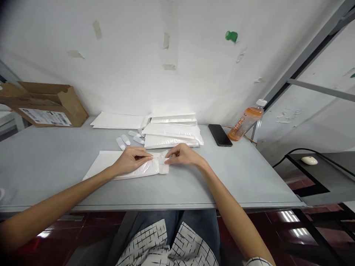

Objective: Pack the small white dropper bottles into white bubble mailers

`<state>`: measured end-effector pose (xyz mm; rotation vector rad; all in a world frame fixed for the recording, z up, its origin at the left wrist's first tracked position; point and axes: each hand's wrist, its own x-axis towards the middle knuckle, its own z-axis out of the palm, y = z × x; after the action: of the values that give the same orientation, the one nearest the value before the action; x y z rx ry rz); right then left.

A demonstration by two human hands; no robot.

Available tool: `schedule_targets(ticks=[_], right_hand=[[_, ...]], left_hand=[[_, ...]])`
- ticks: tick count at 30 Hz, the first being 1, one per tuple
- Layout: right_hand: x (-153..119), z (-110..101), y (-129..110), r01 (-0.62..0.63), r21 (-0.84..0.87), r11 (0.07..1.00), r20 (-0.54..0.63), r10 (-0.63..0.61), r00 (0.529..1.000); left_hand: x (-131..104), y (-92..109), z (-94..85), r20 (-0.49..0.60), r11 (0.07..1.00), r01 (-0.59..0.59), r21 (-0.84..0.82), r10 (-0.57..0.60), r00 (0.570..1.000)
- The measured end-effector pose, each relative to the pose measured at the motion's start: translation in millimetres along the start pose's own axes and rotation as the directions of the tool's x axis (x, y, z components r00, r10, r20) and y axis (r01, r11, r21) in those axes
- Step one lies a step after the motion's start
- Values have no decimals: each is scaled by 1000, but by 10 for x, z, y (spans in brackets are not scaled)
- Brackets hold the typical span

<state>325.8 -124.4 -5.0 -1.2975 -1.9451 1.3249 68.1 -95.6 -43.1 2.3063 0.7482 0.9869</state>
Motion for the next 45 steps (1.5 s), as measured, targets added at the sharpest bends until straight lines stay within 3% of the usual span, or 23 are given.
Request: schedule_targets(ticks=[4, 10, 19, 25, 30, 39, 45], right_hand=[[46, 80, 4, 38, -29, 999, -72, -40, 997], [-11, -18, -14, 19, -58, 998, -119, -26, 993], [78, 182, 26, 127, -25, 992, -82, -129, 988], [-22, 60, -35, 57, -77, 995, -153, -68, 986], [-58, 7, -75, 50, -86, 995, -65, -56, 996], [101, 322, 19, 151, -130, 980, -93, -163, 982], [52, 194, -2, 132, -149, 980, -141, -153, 978]], left_hand=[[13, 0, -12, -3, 1000, 1, -13, -1, 1000], [27, -13, -20, -25, 1000, -9, -18, 8, 1000], [29, 13, -23, -29, 999, 13, -49, -14, 999], [30, 24, -28, -28, 1000, 14, -28, -15, 999], [44, 28, -30, -53, 1000, 1, -25, -2, 999], [40, -18, -27, -72, 999, -1, -42, -2, 997], [52, -13, -46, -94, 999, -2, -36, -2, 996]])
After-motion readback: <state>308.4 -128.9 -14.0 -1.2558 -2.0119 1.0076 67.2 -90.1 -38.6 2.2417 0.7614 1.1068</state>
